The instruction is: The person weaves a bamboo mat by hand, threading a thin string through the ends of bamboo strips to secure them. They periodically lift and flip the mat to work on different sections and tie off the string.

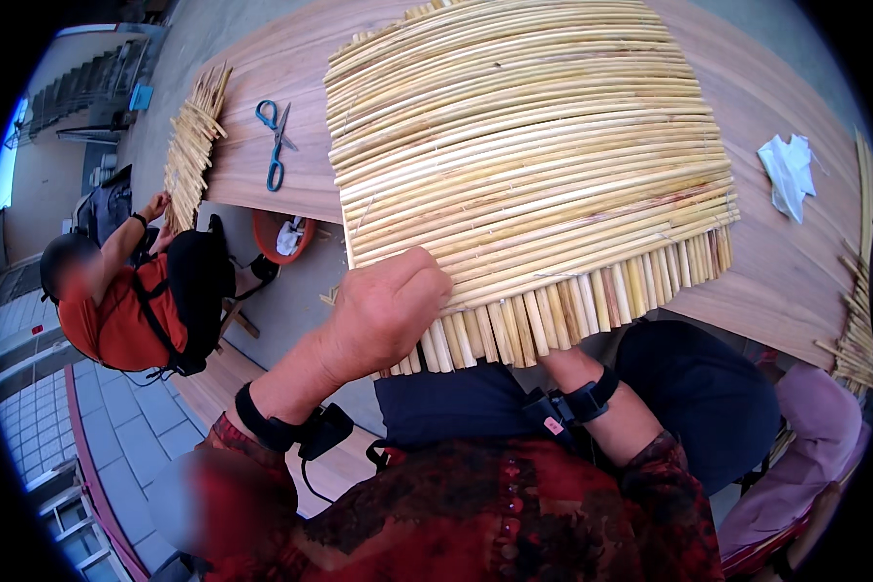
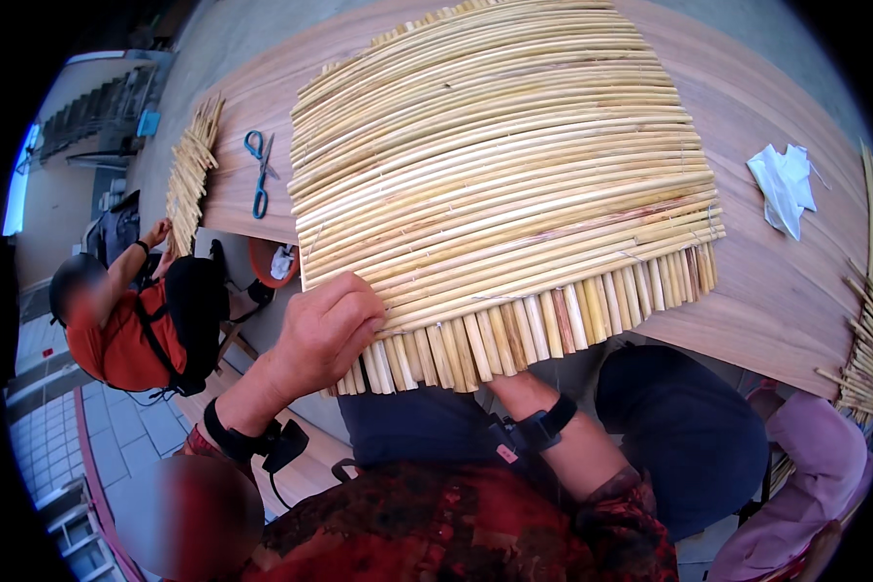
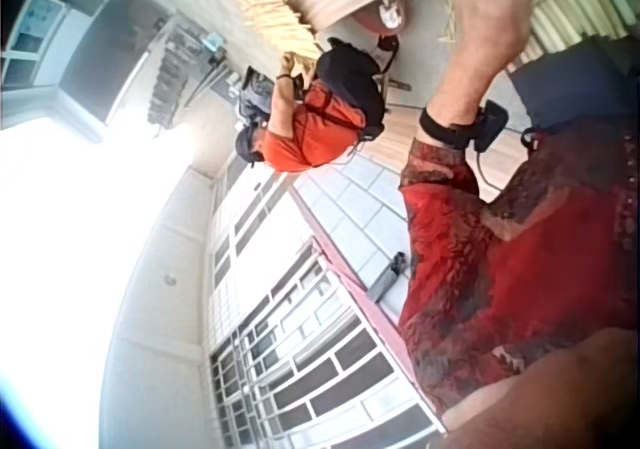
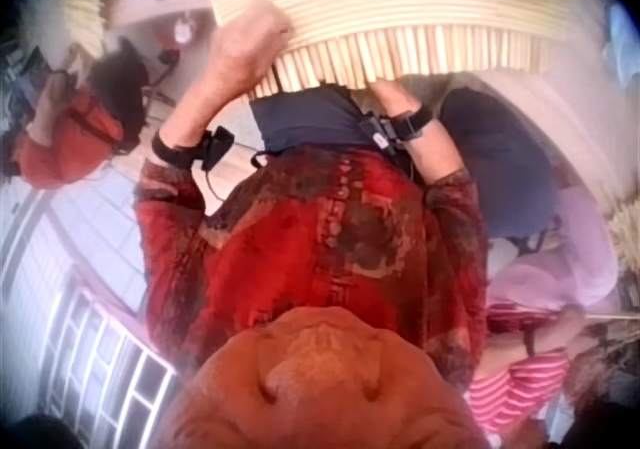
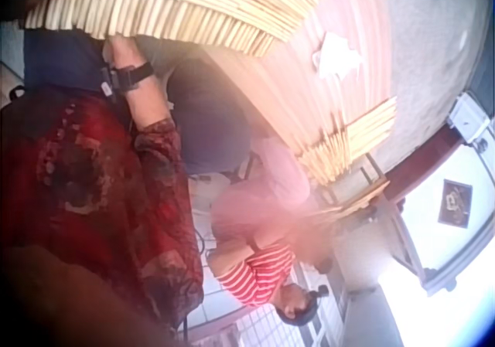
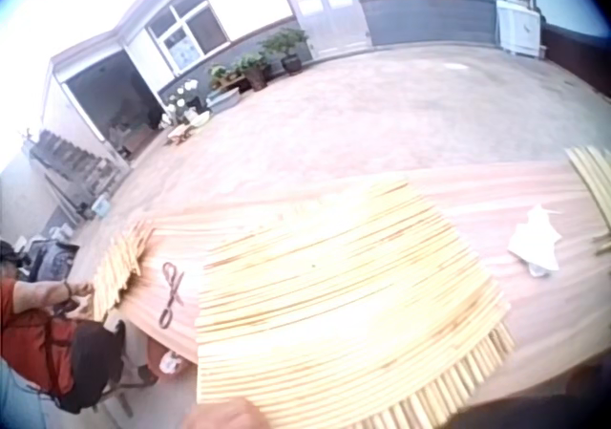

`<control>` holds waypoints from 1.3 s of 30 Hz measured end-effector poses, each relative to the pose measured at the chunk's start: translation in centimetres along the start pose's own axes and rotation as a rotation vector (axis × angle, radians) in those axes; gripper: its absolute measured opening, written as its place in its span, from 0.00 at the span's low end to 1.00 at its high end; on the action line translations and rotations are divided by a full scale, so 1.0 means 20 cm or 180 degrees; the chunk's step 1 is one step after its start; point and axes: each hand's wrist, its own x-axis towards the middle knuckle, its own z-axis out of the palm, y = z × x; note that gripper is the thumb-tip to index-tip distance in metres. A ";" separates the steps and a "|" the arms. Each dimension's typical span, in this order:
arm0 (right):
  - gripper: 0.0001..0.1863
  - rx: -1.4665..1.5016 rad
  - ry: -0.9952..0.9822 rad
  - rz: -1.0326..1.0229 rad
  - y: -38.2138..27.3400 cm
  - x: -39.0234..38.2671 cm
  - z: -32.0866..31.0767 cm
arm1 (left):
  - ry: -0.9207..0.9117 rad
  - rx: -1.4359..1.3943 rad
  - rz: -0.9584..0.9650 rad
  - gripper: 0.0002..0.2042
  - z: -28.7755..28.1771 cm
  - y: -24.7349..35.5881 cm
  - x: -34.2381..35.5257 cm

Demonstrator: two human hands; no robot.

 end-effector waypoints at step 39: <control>0.14 -0.0257 0.0040 -0.0001 -0.03 -0.02 0.01 | 0.0387 -0.0225 0.0033 0.15 0.00 0.00 -0.13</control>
